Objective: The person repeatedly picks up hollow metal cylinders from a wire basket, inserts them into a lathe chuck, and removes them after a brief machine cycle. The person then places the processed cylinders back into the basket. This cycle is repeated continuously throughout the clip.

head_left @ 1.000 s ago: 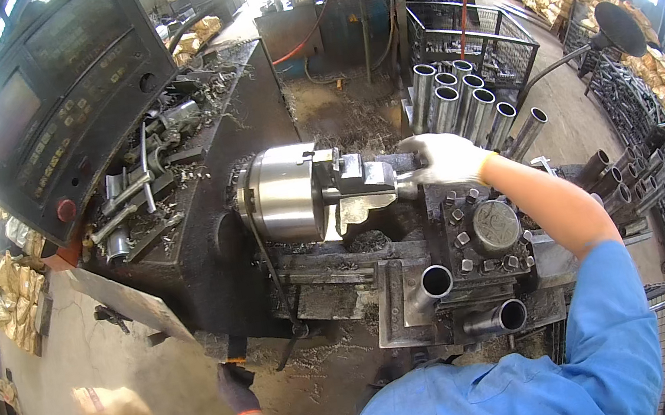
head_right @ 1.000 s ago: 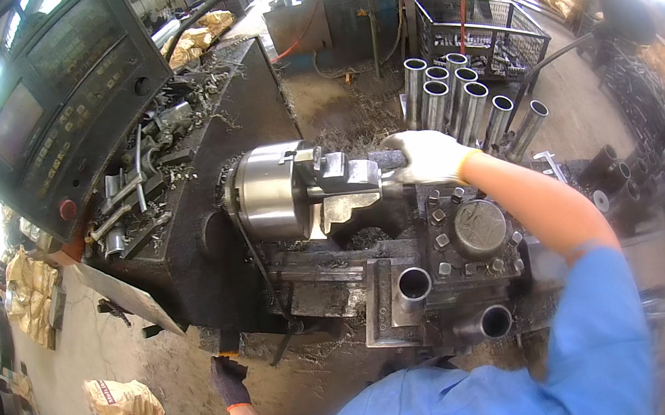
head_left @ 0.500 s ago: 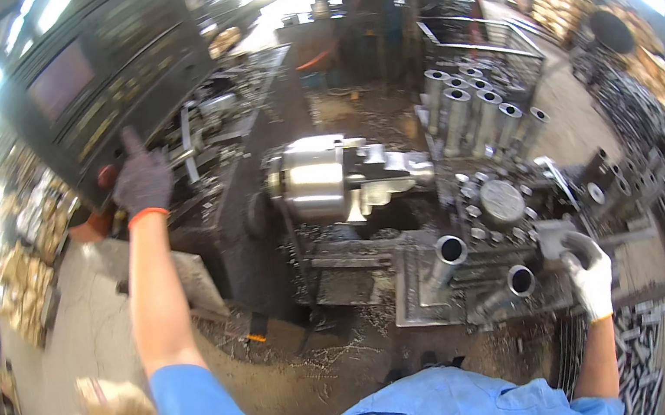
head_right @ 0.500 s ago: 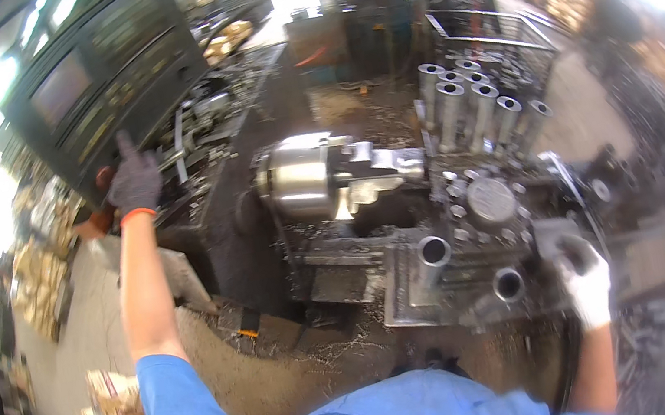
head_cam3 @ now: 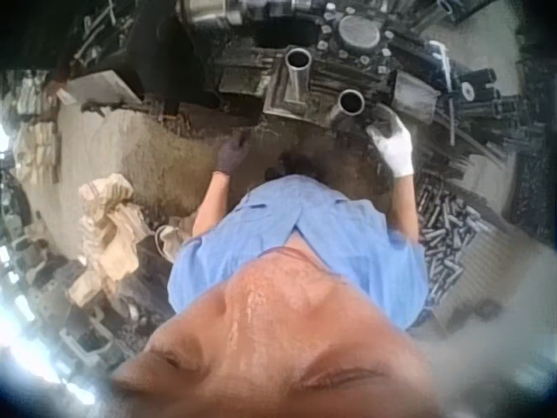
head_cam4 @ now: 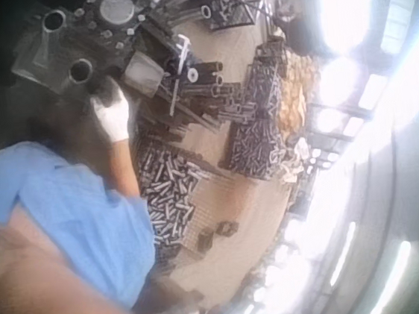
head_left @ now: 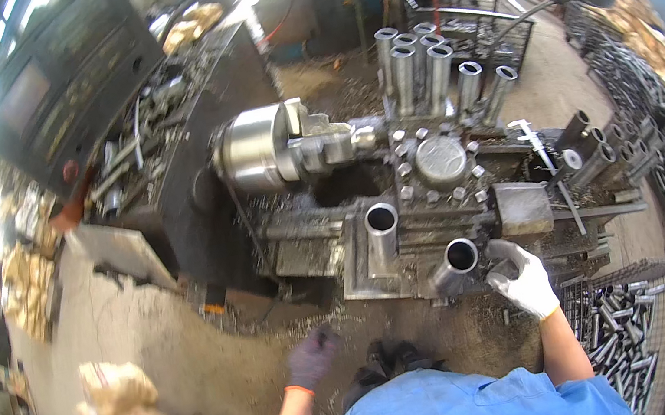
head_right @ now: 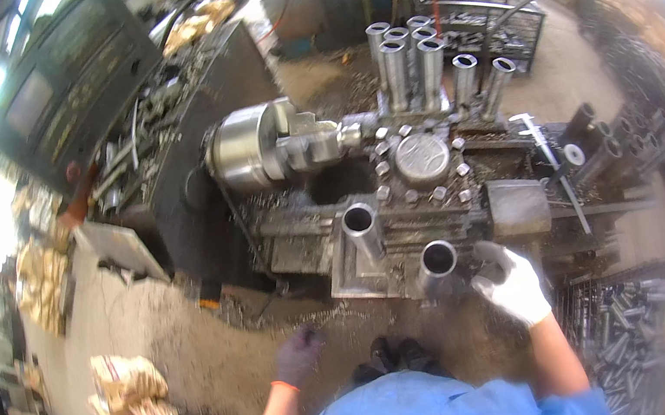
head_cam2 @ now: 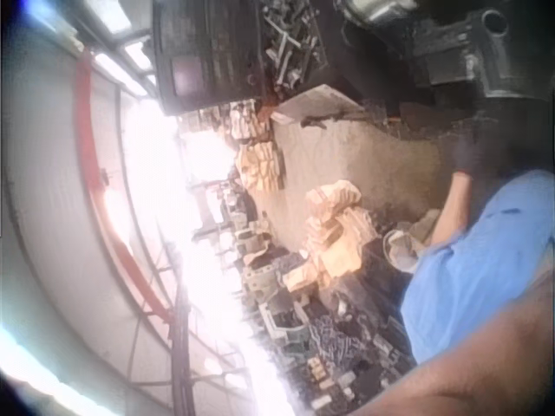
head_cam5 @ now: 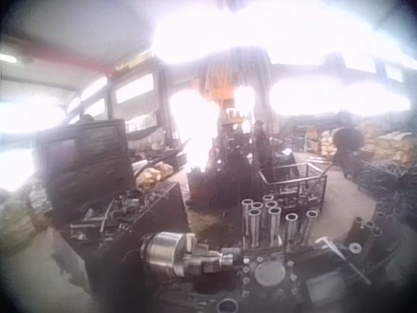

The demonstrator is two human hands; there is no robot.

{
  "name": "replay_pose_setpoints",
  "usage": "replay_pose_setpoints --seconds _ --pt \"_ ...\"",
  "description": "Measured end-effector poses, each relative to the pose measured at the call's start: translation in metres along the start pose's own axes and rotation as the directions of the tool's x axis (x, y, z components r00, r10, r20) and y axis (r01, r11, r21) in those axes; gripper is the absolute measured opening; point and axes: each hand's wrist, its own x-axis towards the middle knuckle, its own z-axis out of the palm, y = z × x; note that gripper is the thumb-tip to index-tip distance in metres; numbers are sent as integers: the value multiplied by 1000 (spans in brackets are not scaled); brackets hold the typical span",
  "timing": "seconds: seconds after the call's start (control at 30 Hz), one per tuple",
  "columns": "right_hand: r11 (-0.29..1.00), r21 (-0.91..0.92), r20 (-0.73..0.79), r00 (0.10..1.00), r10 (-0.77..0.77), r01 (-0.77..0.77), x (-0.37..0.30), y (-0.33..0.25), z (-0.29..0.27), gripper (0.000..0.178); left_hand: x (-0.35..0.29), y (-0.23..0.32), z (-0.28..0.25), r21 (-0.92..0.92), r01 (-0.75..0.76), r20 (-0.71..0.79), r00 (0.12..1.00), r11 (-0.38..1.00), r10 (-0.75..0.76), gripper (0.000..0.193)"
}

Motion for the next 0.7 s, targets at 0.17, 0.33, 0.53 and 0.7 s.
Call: replay_pose_setpoints --seconds 0.17,0.33,0.53,0.7 --pt "973 -28 213 952 -219 230 32 -13 40 65 -111 -59 98 11 223 145 964 975 -222 60" --pt "950 271 426 865 -264 156 3 -62 117 51 -210 -127 145 -306 568 -31 796 764 -604 59" --pt "903 201 836 414 -360 380 -96 -124 271 52 -395 -215 259 -770 554 -50 443 317 -895 54" --pt "795 389 911 -66 -407 465 -232 -172 370 56 -553 -234 424 -938 339 76 3 -70 -997 57"
